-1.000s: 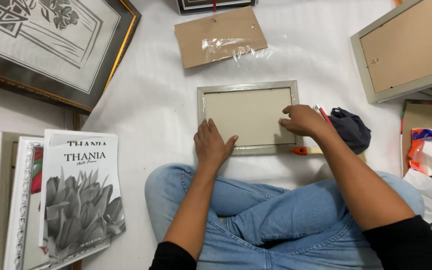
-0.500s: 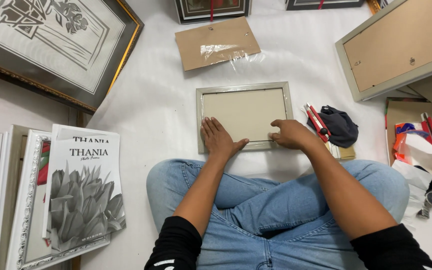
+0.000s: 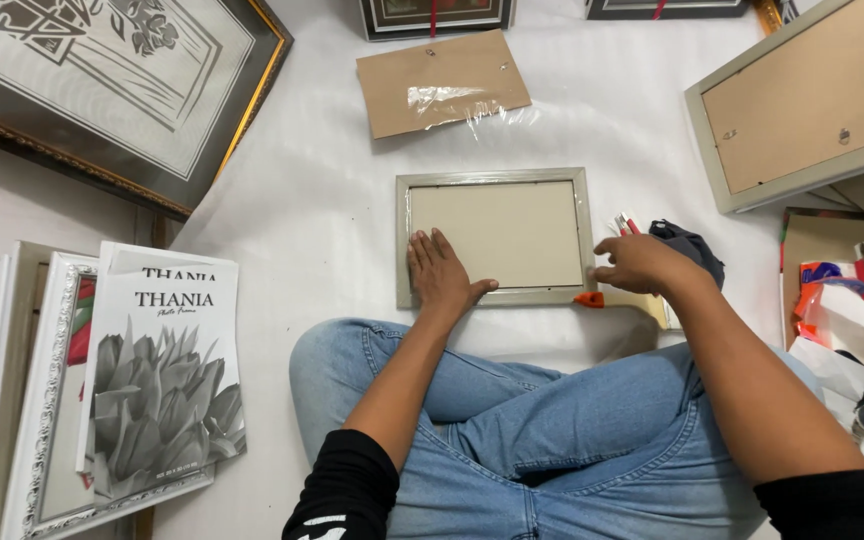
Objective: Cleaning and disassembling a picture frame using a brush and cloth
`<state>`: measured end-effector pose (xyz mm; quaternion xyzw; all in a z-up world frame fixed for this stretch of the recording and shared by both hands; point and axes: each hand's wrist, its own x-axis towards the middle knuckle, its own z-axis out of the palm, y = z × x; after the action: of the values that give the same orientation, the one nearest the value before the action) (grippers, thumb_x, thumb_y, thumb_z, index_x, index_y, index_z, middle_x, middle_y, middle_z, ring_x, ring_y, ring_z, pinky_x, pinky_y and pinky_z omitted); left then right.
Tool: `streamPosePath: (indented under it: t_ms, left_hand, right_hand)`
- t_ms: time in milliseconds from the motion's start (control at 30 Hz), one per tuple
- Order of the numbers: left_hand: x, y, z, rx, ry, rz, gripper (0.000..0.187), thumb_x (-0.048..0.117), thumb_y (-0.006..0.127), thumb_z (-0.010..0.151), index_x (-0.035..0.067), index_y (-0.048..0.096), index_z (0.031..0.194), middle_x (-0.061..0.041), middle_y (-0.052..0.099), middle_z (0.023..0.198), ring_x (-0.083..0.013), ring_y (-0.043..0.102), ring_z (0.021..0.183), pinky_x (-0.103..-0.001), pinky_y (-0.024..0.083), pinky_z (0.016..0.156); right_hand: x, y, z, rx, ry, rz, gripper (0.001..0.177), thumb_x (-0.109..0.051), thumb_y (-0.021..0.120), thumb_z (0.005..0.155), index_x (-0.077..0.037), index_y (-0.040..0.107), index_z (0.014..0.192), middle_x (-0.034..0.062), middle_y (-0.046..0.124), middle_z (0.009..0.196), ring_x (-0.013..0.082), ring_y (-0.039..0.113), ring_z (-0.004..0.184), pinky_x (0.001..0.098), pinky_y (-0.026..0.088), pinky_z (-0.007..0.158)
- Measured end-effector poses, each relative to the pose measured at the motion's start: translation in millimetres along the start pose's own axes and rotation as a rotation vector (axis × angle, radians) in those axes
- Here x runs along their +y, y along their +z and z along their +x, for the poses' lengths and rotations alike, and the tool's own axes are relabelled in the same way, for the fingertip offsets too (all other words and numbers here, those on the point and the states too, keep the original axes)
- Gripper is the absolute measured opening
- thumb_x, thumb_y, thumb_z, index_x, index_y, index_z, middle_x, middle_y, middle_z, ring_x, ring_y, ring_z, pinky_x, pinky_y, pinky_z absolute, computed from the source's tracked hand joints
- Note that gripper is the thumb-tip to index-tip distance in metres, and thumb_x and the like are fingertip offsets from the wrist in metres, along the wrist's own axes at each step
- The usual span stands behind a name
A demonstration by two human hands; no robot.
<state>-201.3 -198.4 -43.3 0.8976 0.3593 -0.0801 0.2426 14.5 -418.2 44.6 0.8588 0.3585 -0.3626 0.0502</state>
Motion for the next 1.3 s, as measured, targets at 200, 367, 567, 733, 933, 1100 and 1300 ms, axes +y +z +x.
streamPosePath:
  t_ms: [200,367,567,733,933,1100,1300]
  left_hand:
    - [0.6,4.4,4.2,-0.001,0.000,0.045,0.143,0.067,0.084,0.065,-0.008,0.008,0.159,-0.040,0.016,0.161,-0.0495,0.008,0.155,-0.054,-0.002,0.127]
    - [1.0,7.2,2.0,0.049,0.009,0.051,0.140,0.066,0.085,0.064,-0.009,0.014,0.157,-0.041,0.020,0.159,-0.0505,0.012,0.154,-0.054,0.000,0.128]
    - [-0.5,12.6,4.6,0.069,0.007,0.074,0.138,0.066,0.085,0.064,-0.009,0.015,0.157,-0.041,0.021,0.159,-0.0501,0.013,0.154,-0.054,0.001,0.128]
    - [0.1,10.9,3.8,0.068,0.013,0.055,0.138,0.067,0.085,0.064,-0.009,0.016,0.156,-0.042,0.021,0.158,-0.0508,0.013,0.154,-0.054,0.001,0.128]
    - [13.8,-5.6,-23.0,0.045,-0.053,-0.001,0.136,0.071,0.079,0.071,-0.011,0.012,0.157,-0.043,0.016,0.160,-0.0520,0.009,0.154,-0.055,-0.003,0.126]
    - [14.2,-1.1,-22.3,-0.017,-0.134,-0.006,0.140,0.072,0.077,0.072,-0.014,0.006,0.157,-0.044,0.013,0.160,-0.0529,0.003,0.154,-0.057,-0.006,0.124]
    - [11.5,8.1,-13.9,-0.015,-0.117,0.020,0.142,0.073,0.077,0.070,-0.014,0.005,0.157,-0.045,0.017,0.159,-0.0519,0.005,0.155,-0.056,-0.009,0.124]
  right_hand:
    - [-41.5,-3.2,10.2,0.107,-0.108,0.159,0.058,-0.035,0.064,0.093,-0.011,0.060,0.145,0.0185,0.069,0.137,0.0387,0.067,0.124,0.0531,0.052,0.104]
    - [-42.2,21.4,31.0,0.096,-0.141,0.122,0.060,-0.035,0.066,0.091,-0.013,0.059,0.146,0.0181,0.067,0.138,0.0408,0.064,0.127,0.0535,0.051,0.105]
    - [-35.1,40.8,51.0,0.100,-0.150,0.063,0.058,-0.035,0.067,0.090,-0.017,0.060,0.145,0.0185,0.070,0.134,0.0429,0.064,0.125,0.0536,0.052,0.104]
    - [-47.0,31.5,35.5,0.081,-0.103,0.115,0.060,-0.033,0.067,0.091,-0.014,0.057,0.148,0.0276,0.068,0.132,0.0471,0.062,0.126,0.0548,0.050,0.106]
    - [-45.5,41.9,41.9,0.099,-0.039,0.340,0.072,-0.037,0.071,0.088,-0.008,0.052,0.152,0.0315,0.062,0.139,0.0486,0.056,0.132,0.0576,0.045,0.109]
    - [-62.8,33.2,22.5,0.031,-0.006,0.508,0.080,-0.036,0.073,0.085,-0.007,0.046,0.155,0.0370,0.058,0.139,0.0509,0.052,0.135,0.0593,0.043,0.110]
    - [-64.1,35.4,24.4,0.004,0.013,0.553,0.080,-0.031,0.074,0.085,-0.010,0.045,0.156,0.0374,0.063,0.128,0.0500,0.056,0.130,0.0583,0.047,0.105]
